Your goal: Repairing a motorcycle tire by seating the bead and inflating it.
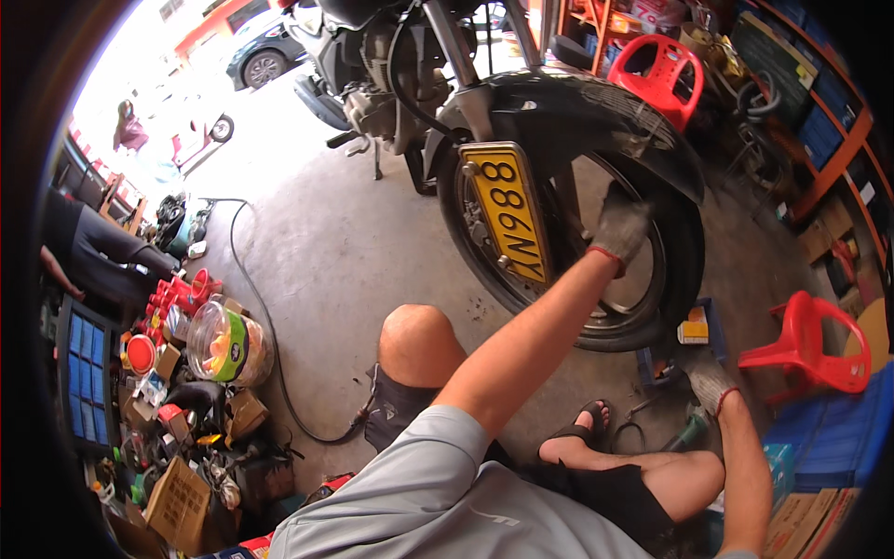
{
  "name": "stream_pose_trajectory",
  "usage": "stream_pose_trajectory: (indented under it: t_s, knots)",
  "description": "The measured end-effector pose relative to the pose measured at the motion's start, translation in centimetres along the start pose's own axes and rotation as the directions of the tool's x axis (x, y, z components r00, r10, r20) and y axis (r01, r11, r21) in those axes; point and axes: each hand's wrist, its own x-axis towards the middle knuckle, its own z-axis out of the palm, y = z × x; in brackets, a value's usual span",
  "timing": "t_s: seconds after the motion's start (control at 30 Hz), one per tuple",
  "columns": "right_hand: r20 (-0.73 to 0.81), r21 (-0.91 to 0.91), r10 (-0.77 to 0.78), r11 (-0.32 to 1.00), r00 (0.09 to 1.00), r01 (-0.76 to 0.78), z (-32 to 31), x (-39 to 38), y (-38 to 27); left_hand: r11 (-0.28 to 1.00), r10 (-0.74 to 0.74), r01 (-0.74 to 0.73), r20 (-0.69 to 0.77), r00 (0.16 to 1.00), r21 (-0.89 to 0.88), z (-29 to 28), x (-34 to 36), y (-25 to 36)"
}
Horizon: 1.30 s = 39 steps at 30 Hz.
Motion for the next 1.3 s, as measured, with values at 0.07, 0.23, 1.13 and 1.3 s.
stream_pose_trajectory:
  t_s: [0.07, 0.23, 1.13, 1.3]
  knots:
    - [0.040, -0.415, -0.283, 0.868, 0.958, 0.274, -0.3, -0.5, -0.7, 0.994, 0.093, -0.098, -0.085, 0.992, -0.055, -0.3, -1.0, 0.2]
    - [0.207, -0.818, -0.506, 0.380, 0.837, 0.432, -1.5, -1.6, -3.2, 0.992, -0.089, 0.102, -0.160, 0.983, 0.076, -0.6, -7.5, -2.8]
    - [-0.297, 0.920, 0.124, -0.229, 0.947, 0.318, 24.9, 14.2, 2.1, 0.844, -0.199, 0.303, 0.265, 0.943, -0.444, 4.4, -2.2, -2.5]
    - [-0.363, 0.896, -0.147, -0.326, 0.920, 0.301, 23.5, 15.1, 0.2, 0.929, -0.154, 0.201, 0.169, 0.973, -0.310, 4.1, -1.8, -2.6]
